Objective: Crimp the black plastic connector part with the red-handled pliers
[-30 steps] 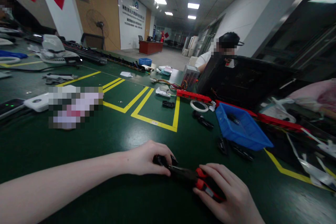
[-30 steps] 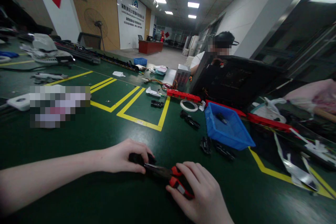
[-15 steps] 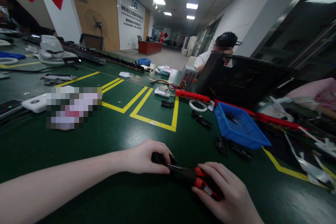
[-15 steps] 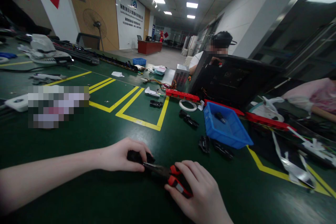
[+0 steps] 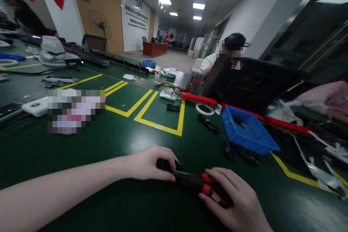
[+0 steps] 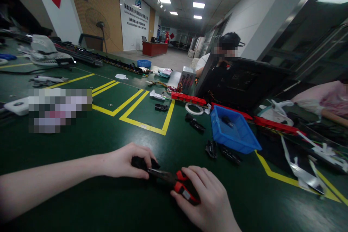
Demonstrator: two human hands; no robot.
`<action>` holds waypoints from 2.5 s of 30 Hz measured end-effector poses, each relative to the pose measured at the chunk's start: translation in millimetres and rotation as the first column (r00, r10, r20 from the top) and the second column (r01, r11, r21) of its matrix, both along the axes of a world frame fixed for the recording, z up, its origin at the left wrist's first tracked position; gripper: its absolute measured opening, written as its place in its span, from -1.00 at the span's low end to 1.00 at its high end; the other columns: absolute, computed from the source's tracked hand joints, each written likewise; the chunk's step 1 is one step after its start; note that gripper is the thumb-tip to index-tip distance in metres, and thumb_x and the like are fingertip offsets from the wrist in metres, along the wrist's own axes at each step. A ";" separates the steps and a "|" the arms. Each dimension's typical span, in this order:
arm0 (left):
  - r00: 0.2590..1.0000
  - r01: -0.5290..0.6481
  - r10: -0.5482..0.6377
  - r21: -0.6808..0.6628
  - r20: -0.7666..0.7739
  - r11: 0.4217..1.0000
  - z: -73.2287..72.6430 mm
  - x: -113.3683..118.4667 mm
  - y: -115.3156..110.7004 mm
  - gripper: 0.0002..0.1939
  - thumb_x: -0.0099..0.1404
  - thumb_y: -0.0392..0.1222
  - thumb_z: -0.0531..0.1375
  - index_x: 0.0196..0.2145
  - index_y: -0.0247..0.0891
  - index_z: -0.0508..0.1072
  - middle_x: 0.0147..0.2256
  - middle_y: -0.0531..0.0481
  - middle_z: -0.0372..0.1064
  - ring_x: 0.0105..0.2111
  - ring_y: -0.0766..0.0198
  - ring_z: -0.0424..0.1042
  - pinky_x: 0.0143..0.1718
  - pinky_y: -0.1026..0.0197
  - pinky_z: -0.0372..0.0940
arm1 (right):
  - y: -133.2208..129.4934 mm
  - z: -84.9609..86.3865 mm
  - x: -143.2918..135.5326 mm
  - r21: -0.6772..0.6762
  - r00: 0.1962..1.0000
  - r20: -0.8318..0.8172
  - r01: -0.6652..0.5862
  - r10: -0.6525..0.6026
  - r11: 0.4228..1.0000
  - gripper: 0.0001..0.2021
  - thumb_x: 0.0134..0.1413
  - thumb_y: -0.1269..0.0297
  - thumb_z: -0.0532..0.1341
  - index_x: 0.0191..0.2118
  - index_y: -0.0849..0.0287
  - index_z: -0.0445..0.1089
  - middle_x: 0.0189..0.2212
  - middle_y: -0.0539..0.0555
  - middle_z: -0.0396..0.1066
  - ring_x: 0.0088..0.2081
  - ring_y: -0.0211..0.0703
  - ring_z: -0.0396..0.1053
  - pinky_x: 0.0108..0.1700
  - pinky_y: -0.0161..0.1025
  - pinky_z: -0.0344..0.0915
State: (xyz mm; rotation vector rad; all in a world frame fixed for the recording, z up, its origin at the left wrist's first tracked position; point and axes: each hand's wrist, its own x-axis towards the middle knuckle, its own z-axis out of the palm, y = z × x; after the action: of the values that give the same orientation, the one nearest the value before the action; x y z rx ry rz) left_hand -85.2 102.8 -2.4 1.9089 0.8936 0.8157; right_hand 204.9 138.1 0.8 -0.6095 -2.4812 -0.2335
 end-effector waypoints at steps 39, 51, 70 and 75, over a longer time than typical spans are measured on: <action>0.999 0.003 -0.002 -0.043 0.034 0.999 -0.8 -2.3 2.2 -0.85 0.19 -0.25 0.37 -0.26 -0.29 0.52 -0.06 -0.10 0.45 -0.06 0.17 0.45 0.01 0.12 0.29 | -2.8 2.0 -0.4 -0.099 1.000 -0.023 0.010 -0.013 0.995 -0.66 0.09 0.09 0.28 -0.09 0.19 0.40 -0.25 0.16 0.46 -0.29 -0.13 0.49 -0.31 -0.28 0.48; 1.000 0.011 -0.011 -0.021 0.000 1.000 2.9 -1.3 0.0 -0.85 0.20 -0.26 0.36 -0.25 -0.28 0.52 -0.04 -0.12 0.44 -0.06 0.16 0.45 0.00 0.10 0.32 | -2.6 1.1 0.9 -0.177 0.998 0.049 0.052 -0.044 0.983 -0.67 0.07 0.10 0.28 -0.08 0.15 0.42 -0.23 0.15 0.45 -0.26 -0.12 0.48 -0.28 -0.27 0.48; 1.000 0.019 -0.019 0.019 -0.008 1.000 -2.6 -1.0 1.0 -0.83 0.18 -0.22 0.37 -0.26 -0.28 0.53 -0.05 -0.11 0.45 -0.05 0.15 0.46 0.02 0.11 0.30 | -2.6 2.1 0.8 -0.151 0.999 0.047 0.018 -0.012 0.988 -0.69 0.08 0.12 0.28 -0.10 0.18 0.40 -0.25 0.16 0.47 -0.27 -0.11 0.49 -0.28 -0.26 0.49; 1.000 0.027 -0.027 0.027 -0.009 0.999 -2.1 -1.3 0.4 -0.83 0.20 -0.23 0.36 -0.25 -0.29 0.51 -0.04 -0.12 0.45 -0.04 0.15 0.46 0.02 0.11 0.31 | -3.4 1.9 -2.0 -0.122 0.999 0.037 0.015 -0.011 0.992 -0.68 0.08 0.10 0.28 -0.11 0.18 0.40 -0.26 0.16 0.47 -0.28 -0.11 0.49 -0.29 -0.25 0.49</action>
State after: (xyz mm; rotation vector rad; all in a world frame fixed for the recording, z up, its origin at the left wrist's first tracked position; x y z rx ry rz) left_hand -86.5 103.2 -4.5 1.9451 0.8643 0.8074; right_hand 202.9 134.7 2.8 -0.6776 -2.5415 -0.0994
